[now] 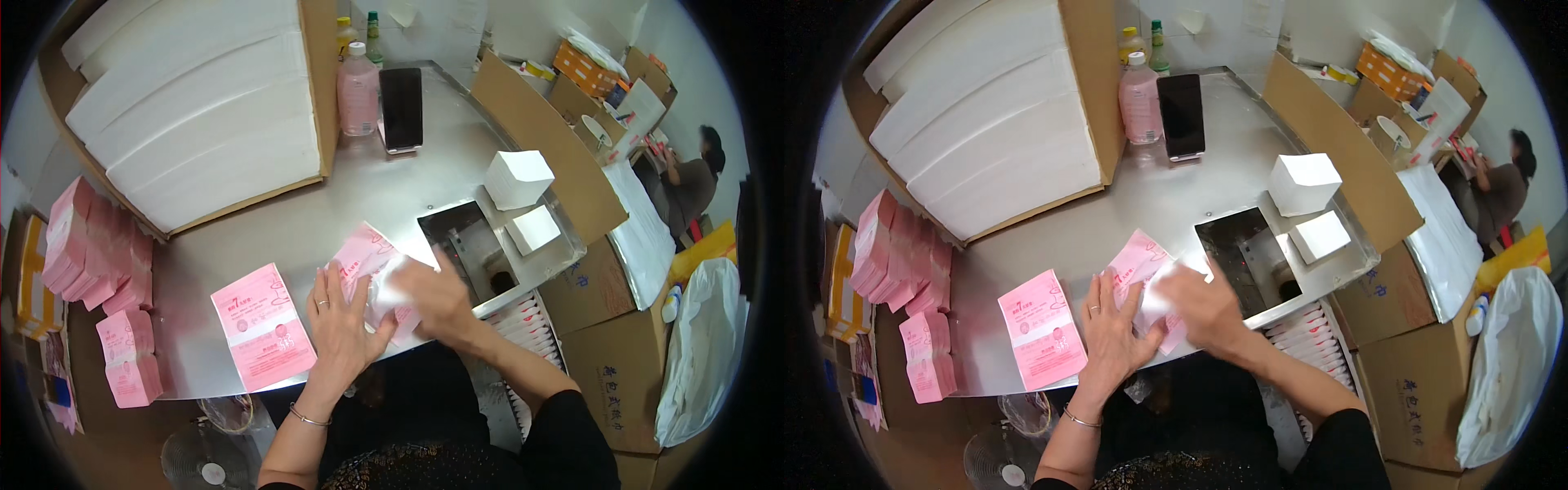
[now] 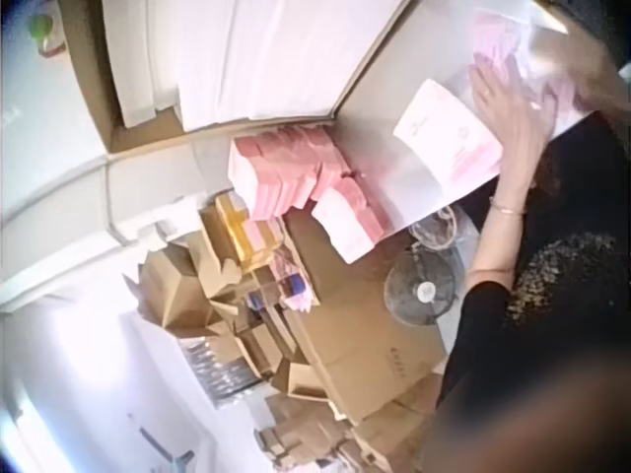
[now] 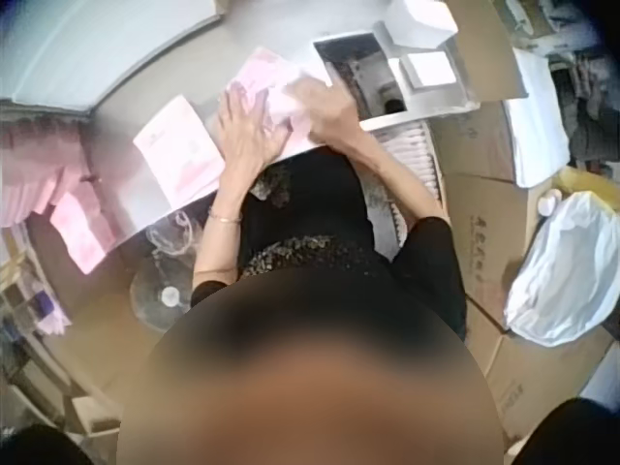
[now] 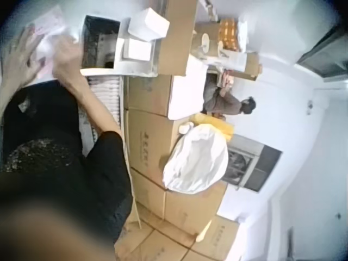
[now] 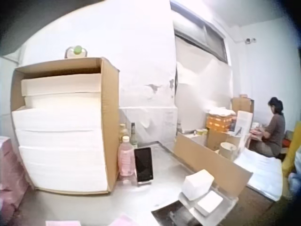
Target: Organizing, inserting, and packaging stacks of tissue paper packets into cardboard containers and boxes.
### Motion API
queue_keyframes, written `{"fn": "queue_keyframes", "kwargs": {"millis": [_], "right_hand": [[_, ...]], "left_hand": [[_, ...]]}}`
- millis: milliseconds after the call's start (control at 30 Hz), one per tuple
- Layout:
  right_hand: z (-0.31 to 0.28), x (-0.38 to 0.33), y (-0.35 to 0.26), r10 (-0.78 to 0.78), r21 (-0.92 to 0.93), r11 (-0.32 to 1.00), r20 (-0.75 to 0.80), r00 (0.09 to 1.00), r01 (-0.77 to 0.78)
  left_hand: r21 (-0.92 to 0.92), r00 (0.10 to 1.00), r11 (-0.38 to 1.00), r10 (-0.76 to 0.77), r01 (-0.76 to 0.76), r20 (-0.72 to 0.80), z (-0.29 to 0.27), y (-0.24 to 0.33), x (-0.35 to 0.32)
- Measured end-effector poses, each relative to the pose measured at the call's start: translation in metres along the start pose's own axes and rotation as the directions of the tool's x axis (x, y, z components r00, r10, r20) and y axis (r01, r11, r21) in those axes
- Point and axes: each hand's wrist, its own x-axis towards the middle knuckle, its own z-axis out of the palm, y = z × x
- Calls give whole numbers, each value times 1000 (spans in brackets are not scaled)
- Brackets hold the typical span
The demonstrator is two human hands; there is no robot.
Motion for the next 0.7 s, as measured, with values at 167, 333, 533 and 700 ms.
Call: {"fn": "queue_keyframes", "kwargs": {"millis": [167,333,533,700], "right_hand": [[19,25,7,-90,-369,914,220,971,168],[40,28,-10,-58,-45,996,312,948,76],[-83,-19,43,191,-596,702,-368,910,-389],[-113,-53,91,303,-748,454,-381,874,-484]], "left_hand": [[21,998,999,-29,28,63,3,14,9],[102,996,992,-66,71,-54,6,16,10],[128,993,990,41,-56,115,-10,32,4],[224,984,970,54,-92,171,-4,45,8]]}}
